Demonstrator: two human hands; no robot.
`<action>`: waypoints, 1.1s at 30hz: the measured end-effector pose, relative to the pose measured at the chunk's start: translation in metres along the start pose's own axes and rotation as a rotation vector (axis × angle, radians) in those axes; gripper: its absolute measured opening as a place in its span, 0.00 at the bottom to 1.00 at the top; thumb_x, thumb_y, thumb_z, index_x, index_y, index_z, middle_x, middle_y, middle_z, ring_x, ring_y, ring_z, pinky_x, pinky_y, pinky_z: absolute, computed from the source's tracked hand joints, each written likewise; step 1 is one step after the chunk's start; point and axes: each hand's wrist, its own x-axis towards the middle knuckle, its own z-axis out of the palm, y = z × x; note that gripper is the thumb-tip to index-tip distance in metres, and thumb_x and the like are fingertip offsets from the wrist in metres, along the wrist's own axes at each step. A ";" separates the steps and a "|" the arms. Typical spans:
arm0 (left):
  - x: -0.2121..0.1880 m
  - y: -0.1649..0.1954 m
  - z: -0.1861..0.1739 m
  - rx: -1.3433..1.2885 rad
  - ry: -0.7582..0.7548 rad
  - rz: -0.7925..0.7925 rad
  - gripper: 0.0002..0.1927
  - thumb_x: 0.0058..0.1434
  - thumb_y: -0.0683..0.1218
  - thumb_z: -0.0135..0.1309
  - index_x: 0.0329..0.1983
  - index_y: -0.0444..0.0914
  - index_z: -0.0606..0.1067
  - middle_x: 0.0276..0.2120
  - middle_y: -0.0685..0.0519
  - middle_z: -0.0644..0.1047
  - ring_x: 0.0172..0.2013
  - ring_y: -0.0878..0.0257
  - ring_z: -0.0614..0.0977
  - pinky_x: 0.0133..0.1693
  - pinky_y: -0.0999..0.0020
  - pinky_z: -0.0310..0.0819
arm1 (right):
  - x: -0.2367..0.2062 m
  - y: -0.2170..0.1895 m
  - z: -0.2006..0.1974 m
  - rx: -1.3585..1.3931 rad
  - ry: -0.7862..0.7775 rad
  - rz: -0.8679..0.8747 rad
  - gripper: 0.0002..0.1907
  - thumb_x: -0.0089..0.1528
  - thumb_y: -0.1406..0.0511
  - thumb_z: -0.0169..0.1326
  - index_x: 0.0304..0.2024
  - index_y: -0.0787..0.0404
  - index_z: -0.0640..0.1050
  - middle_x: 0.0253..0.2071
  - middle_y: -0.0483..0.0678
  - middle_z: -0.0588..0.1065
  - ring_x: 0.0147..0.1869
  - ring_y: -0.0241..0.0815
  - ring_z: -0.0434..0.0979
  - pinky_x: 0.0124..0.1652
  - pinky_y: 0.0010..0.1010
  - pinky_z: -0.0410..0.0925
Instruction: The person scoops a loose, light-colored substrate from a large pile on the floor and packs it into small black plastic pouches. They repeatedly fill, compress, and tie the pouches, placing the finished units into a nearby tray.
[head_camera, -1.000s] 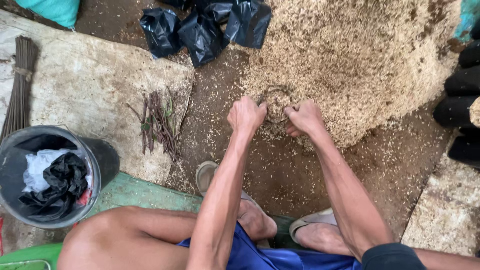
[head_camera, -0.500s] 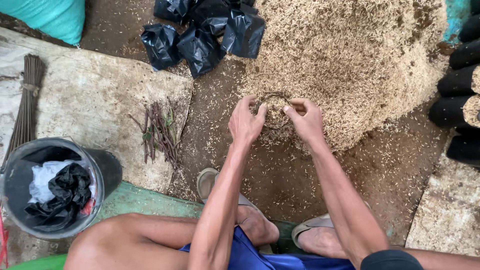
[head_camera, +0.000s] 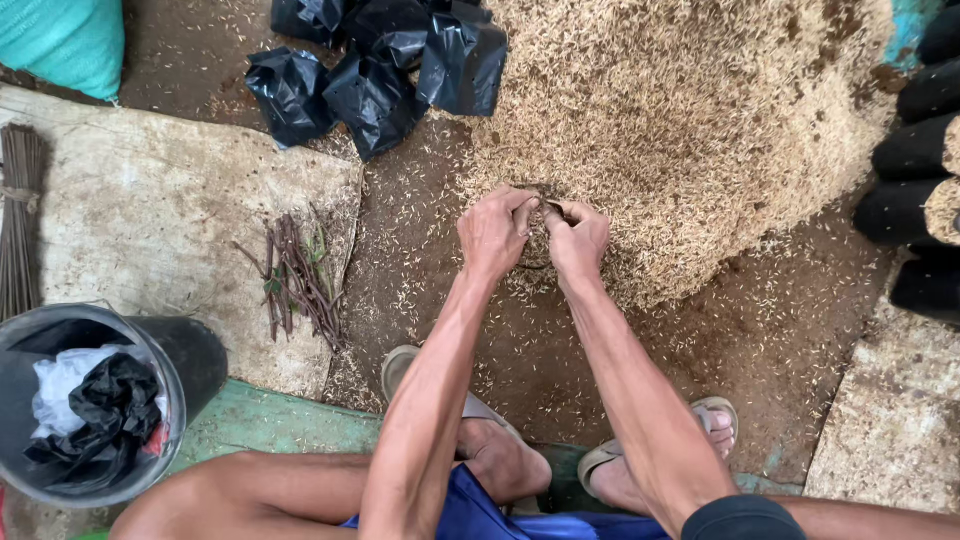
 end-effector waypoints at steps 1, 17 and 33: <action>0.000 -0.001 0.000 -0.020 0.018 0.033 0.10 0.66 0.50 0.54 0.43 0.47 0.84 0.37 0.55 0.84 0.29 0.63 0.82 0.29 0.65 0.73 | 0.000 0.002 0.002 -0.042 0.028 -0.035 0.08 0.61 0.72 0.59 0.26 0.66 0.81 0.27 0.46 0.75 0.27 0.34 0.67 0.30 0.28 0.60; 0.018 -0.017 0.018 0.167 -0.167 -0.190 0.09 0.66 0.49 0.56 0.41 0.41 0.83 0.24 0.54 0.81 0.18 0.64 0.74 0.20 0.64 0.65 | 0.074 -0.022 -0.050 -0.908 -0.048 -0.540 0.41 0.54 0.46 0.72 0.62 0.56 0.73 0.68 0.68 0.53 0.70 0.72 0.49 0.60 0.73 0.46; 0.012 0.005 -0.006 0.008 -0.220 -0.317 0.14 0.62 0.58 0.57 0.47 0.51 0.83 0.20 0.54 0.79 0.17 0.66 0.66 0.22 0.62 0.59 | 0.089 -0.003 -0.070 0.051 0.083 0.137 0.20 0.77 0.56 0.54 0.44 0.69 0.72 0.31 0.53 0.71 0.29 0.40 0.63 0.19 0.34 0.57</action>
